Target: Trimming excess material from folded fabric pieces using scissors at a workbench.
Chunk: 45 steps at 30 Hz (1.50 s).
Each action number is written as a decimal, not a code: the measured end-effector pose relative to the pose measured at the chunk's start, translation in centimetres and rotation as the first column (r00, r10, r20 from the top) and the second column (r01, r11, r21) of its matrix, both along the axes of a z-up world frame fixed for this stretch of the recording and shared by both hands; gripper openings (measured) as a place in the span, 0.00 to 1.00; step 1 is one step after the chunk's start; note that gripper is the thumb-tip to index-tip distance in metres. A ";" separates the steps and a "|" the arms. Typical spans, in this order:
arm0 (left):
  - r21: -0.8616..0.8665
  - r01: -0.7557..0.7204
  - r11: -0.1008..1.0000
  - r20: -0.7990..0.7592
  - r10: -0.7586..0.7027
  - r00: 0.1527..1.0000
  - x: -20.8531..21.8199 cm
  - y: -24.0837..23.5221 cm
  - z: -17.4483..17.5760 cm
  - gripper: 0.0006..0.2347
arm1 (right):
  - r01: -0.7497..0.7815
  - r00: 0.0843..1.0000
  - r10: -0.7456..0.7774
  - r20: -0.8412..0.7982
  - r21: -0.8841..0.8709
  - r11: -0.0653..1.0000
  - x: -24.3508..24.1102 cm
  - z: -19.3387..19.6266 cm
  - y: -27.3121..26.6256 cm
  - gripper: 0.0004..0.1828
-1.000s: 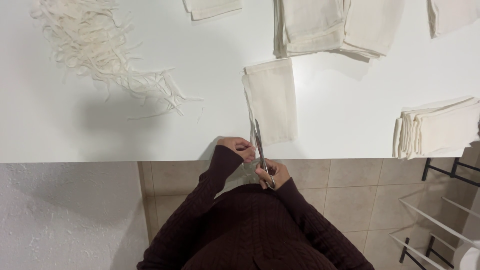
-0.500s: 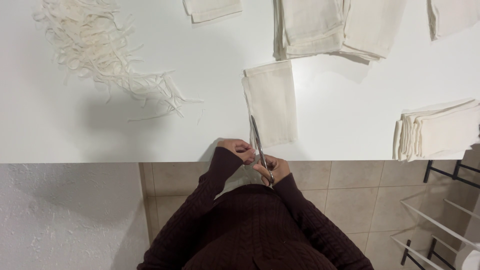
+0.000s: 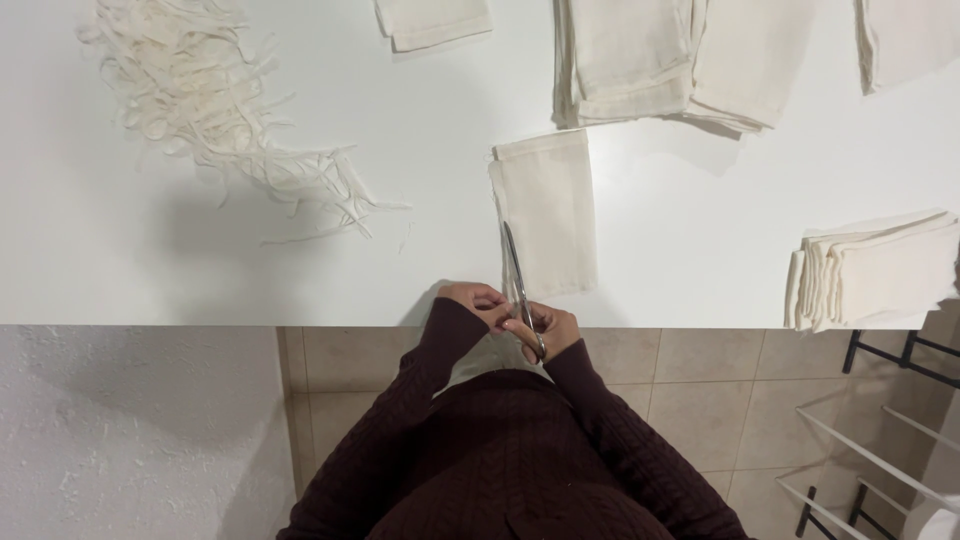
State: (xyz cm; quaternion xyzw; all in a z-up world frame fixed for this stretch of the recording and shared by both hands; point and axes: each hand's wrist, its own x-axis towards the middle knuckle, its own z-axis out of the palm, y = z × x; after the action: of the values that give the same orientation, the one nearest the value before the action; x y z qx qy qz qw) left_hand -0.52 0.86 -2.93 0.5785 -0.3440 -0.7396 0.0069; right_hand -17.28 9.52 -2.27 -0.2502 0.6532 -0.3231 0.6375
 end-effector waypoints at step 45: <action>0.137 -0.033 0.990 -0.105 0.047 0.993 0.5 -0.2 -1.4 0.18 | -0.130 0.988 0.131 -0.081 0.016 0.991 -2.1 -3.4 -6.4 0.20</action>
State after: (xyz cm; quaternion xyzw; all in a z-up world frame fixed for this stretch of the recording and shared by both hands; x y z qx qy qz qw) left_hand 0.03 0.70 -4.29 0.5437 -0.2807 -0.7910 0.0013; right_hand -19.35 3.13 -5.67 -0.3020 0.6627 -0.2665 0.6314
